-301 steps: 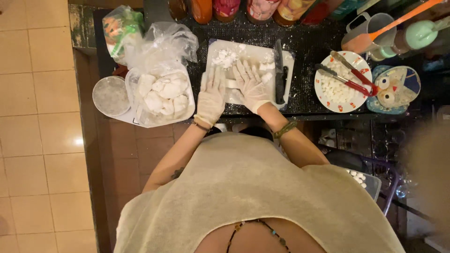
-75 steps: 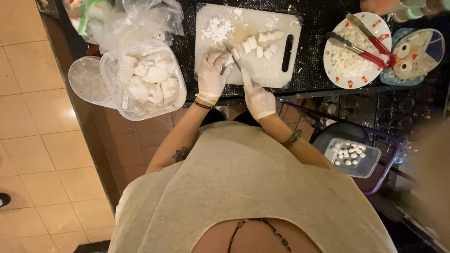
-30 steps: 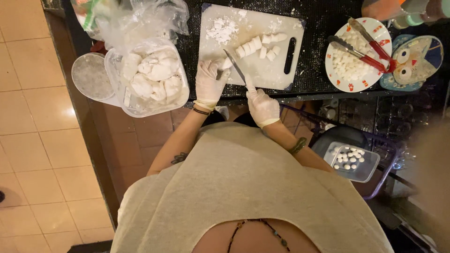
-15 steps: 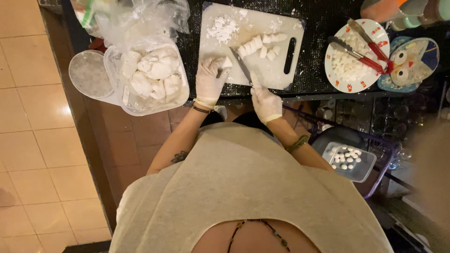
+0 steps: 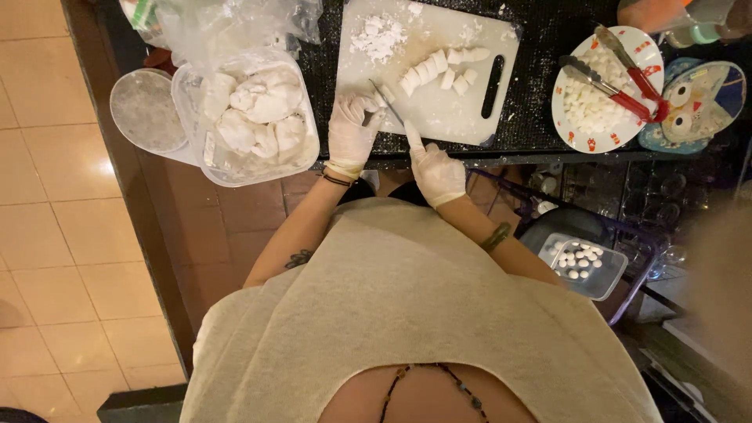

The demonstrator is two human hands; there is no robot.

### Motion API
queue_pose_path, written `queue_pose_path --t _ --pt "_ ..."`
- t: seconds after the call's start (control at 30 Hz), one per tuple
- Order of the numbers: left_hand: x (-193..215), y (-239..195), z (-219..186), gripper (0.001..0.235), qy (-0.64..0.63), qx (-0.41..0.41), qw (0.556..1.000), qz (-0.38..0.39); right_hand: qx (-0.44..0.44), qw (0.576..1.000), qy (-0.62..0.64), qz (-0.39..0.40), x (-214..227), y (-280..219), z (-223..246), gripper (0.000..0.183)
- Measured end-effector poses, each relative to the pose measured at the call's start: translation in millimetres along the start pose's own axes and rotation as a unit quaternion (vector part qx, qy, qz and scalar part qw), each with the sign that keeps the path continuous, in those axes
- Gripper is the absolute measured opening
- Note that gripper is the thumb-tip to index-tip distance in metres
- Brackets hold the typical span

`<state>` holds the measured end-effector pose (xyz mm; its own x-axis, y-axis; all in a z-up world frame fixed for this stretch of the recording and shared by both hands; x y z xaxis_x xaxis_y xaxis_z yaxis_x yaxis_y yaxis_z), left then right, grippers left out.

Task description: Cutting dough into small pieces and rolling them into balls on a cutting board.

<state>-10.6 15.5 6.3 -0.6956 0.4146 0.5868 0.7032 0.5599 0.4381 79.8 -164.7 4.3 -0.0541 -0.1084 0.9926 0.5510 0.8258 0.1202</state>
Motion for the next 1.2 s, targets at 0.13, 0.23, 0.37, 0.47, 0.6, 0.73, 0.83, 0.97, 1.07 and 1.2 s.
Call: queue_pose_path --t 0.13,0.23,0.37,0.47,0.6,0.73,0.83,0.97,1.07,1.2 --pt "-1 -2 4 0.024 -0.025 0.0 1.0 0.004 0.011 1.0 -0.014 -0.009 -10 6 -1 0.069" --pt "3 2 -2 0.023 -0.02 -0.016 1.0 -0.013 -0.005 0.999 0.053 -0.002 -2 9 -6 0.068" --pt "10 -1 -6 0.028 0.035 -0.026 0.999 -0.023 -0.024 0.99 0.139 -0.007 5 8 -11 0.07" --pt "14 -2 -8 0.028 0.035 -0.012 0.999 -0.022 -0.021 0.991 0.134 -0.001 18 6 -4 0.072" --pt "12 -2 -8 0.027 0.01 -0.017 0.999 -0.026 -0.011 0.995 0.088 0.035 18 4 5 0.072" --pt "12 -3 -6 0.027 0.024 -0.019 0.999 -0.024 0.006 0.999 0.048 0.021 11 2 7 0.073" --pt "8 -2 0 0.026 0.007 -0.005 1.0 -0.01 0.027 0.999 0.026 -0.005 5 5 8 0.074" --pt "8 -2 -3 0.027 0.007 0.0 1.0 -0.011 0.041 0.998 0.055 0.0 0 9 7 0.073" --pt "4 1 2 0.028 0.031 0.008 0.999 -0.003 0.027 0.995 0.097 0.025 10 12 3 0.07" --pt "4 10 9 0.03 0.049 0.051 0.997 -0.009 -0.022 0.967 0.245 0.057 24 11 -16 0.06"
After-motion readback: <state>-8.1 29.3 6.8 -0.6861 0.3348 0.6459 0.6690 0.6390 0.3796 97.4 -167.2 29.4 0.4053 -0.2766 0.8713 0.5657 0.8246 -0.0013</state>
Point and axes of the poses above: each hand's wrist, its own y-axis towards the middle knuckle, its own x-axis out of the back of the hand, z = x × y, the point moved 3 cm from there along y, towards the middle knuckle, and after that the axes turned 11 degrees about -x, right-handed, at the moved point
